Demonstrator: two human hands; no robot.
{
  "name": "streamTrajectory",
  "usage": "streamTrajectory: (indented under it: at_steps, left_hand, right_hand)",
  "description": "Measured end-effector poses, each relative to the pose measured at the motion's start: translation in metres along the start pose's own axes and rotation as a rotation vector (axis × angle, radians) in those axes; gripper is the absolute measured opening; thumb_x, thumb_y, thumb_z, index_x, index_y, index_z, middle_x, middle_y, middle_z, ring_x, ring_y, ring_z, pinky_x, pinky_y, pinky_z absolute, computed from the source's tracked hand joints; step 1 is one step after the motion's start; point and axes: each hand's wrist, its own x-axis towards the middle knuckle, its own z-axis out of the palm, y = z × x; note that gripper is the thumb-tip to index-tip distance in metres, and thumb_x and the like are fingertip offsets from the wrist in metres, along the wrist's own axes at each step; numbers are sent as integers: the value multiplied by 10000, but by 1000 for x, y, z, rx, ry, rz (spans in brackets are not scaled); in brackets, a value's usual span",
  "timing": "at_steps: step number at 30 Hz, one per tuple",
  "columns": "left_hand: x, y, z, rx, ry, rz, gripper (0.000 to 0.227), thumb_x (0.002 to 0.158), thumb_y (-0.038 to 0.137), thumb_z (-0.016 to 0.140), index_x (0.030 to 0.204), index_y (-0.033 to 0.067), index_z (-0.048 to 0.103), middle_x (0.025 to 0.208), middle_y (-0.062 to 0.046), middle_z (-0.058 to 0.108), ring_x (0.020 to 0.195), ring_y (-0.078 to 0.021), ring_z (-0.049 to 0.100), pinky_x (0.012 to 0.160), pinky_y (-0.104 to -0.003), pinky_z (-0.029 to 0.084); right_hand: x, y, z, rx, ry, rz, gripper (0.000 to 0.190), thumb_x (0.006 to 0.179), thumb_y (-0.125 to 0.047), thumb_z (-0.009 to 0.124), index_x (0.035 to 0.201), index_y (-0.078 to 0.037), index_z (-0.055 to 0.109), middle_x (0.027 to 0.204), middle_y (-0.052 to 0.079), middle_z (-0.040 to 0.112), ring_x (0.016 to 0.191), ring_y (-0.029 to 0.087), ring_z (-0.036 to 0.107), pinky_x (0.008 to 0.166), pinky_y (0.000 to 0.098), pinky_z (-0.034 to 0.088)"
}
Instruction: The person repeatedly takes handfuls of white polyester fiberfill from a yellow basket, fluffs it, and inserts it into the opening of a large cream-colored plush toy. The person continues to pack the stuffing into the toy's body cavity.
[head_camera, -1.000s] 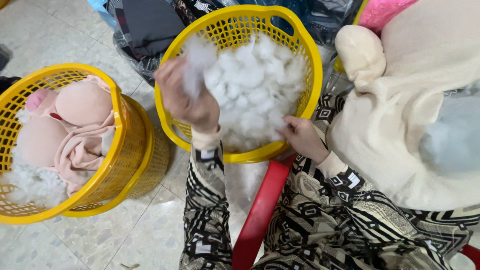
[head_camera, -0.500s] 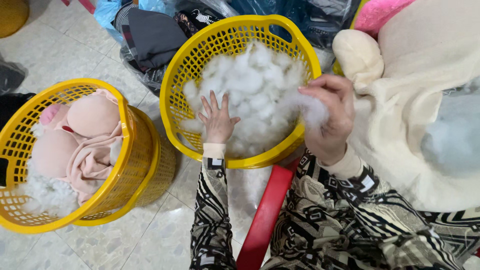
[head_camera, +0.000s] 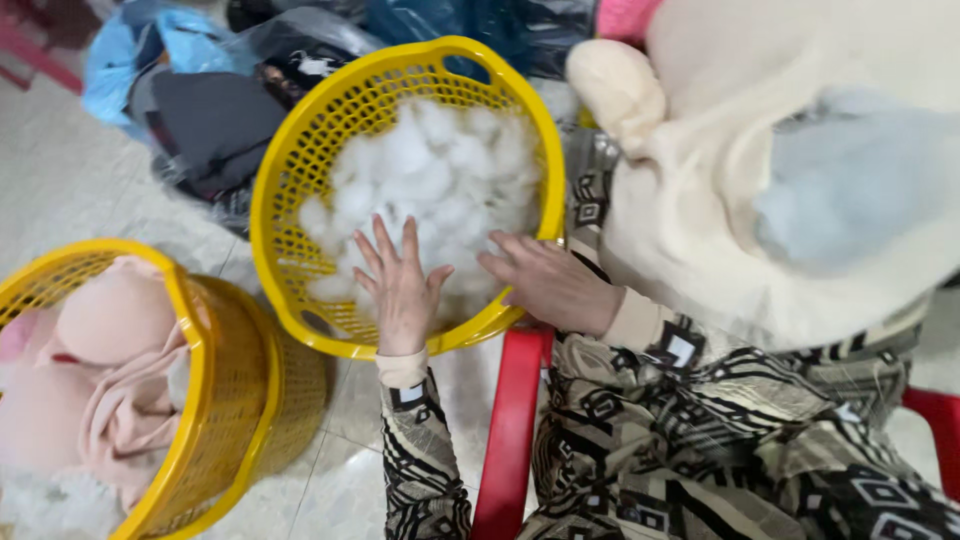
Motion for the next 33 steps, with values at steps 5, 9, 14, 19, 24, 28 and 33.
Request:
streamTrajectory:
  at_steps: [5, 9, 14, 19, 24, 28, 33]
  left_hand:
    - [7, 58, -18, -70, 39, 205, 881, 802, 288, 843, 1541, 122, 395, 1663, -251, 124, 1514, -552, 61, 1097, -793, 193]
    - [9, 123, -15, -198, 11, 411, 875, 825, 241, 835, 1569, 121, 390, 1676, -236, 138, 1538, -532, 108, 1145, -767, 182]
    - [1, 199, -4, -349, -73, 678, 979, 796, 235, 875, 1597, 130, 322, 1688, -226, 134, 1546, -516, 148, 1182, -685, 230]
    - [8, 254, 6, -501, -116, 809, 1244, 598, 285, 927, 1611, 138, 221, 1674, -238, 110, 1550, -487, 151, 1217, -645, 257]
    - [14, 278, 29, -533, -149, 821, 1270, 599, 378, 965, 1586, 137, 203, 1661, -256, 79, 1548, -493, 109, 1138, -657, 215]
    - [39, 253, 23, -482, -11, 768, 1074, 785, 445, 895, 1633, 183, 290, 1734, -184, 146, 1619, -434, 163, 1261, -591, 241]
    - [54, 232, 16, -661, 72, 773, 938, 883, 577, 795, 1634, 228, 356, 1753, -149, 154, 1658, -398, 163, 1366, -548, 237]
  right_hand:
    - [-99, 10, -80, -27, 191, -61, 569, 877, -188, 733, 1386, -26, 536, 1489, 185, 480, 1343, 349, 513, 1091, 452, 460]
    - [-168, 33, -127, -189, 451, 251, 722, 814, -211, 854, 1435, -97, 504, 1512, 225, 407, 1409, 409, 448, 1177, 477, 427]
    - [-227, 71, -134, -275, 598, 413, 1180, 738, -275, 945, 1632, -133, 188, 1680, 277, 139, 1584, 464, 241, 1293, 561, 319]
    - [-236, 107, -121, -200, 597, 471, 1407, 680, -467, 939, 1653, -52, 10, 1694, 325, 55, 1585, 501, 183, 1268, 601, 241]
    - [-215, 124, -108, -255, 529, 480, 1394, 677, -573, 904, 1643, -36, 54, 1663, 373, 89, 1561, 509, 170, 1193, 636, 173]
    - [-205, 129, -115, -268, 450, 482, 1357, 629, -561, 890, 1623, -47, 123, 1606, 344, 217, 1521, 496, 223, 1142, 644, 212]
    - [-190, 125, -110, -274, 432, 465, 1216, 692, -461, 888, 1620, -22, 236, 1438, 360, 396, 1349, 528, 371, 1025, 624, 362]
